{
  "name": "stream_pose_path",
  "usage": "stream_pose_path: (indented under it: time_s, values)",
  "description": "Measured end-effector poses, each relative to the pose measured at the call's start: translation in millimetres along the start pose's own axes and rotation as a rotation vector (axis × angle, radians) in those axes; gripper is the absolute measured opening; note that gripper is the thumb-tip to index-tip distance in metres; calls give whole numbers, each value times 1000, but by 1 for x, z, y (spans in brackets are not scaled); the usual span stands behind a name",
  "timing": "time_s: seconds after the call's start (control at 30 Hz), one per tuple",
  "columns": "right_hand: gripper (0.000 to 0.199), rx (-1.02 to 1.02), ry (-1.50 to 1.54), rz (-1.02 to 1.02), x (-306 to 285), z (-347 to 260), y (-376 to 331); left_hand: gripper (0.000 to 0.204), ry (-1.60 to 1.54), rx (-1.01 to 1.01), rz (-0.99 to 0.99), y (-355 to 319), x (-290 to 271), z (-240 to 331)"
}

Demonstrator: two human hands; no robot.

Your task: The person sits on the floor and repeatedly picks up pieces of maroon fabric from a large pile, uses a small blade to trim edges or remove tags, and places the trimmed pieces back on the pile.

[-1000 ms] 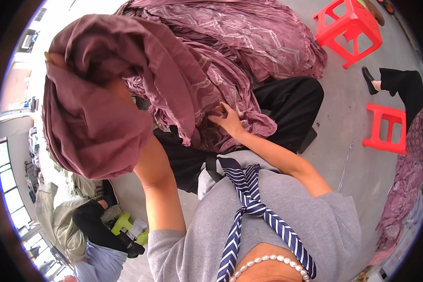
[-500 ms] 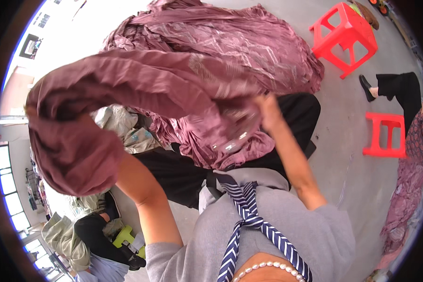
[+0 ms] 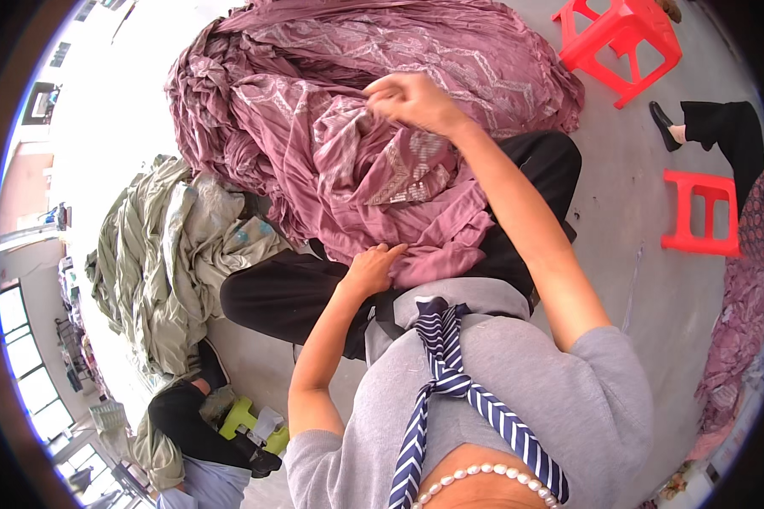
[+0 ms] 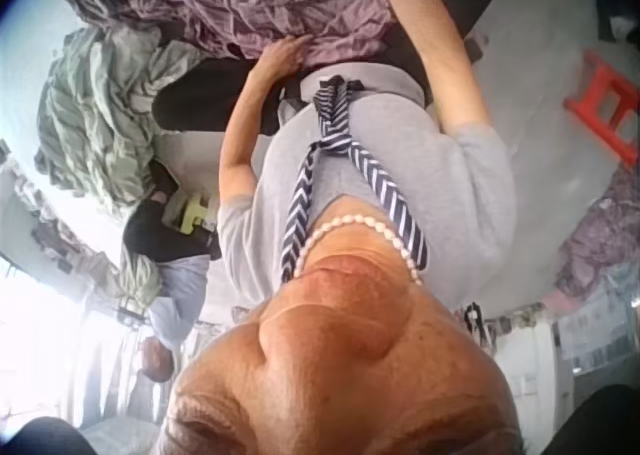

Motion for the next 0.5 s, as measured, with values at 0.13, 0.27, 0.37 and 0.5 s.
stream_pose_path:
  time_s: [0.13, 0.27, 0.37, 0.5]
  values:
    - [40, 219, -356, 288, -66, 60, -47, 33, -260, 54, 301, 15, -41, 21]
    - [45, 227, -465, 219, -66, 122, -89, 20, -140, 70, 817, 61, -75, 29]
    - [50, 185, -432, 192, -45, 143, -87, 42, -1, 123, 859, 109, -81, 26]
    - [43, 4, -412, 258, -19, 147, -72, 61, 197, 59, 841, 156, -90, 17]
Point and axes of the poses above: each hand's wrist, its own y-axis towards the middle knuckle, its own x-axis out of the palm, z = x × y, the point moved 1 cm from there along y, towards the middle knuckle, and after that the axes turned 2 degrees about x, right-handed, at the moved point
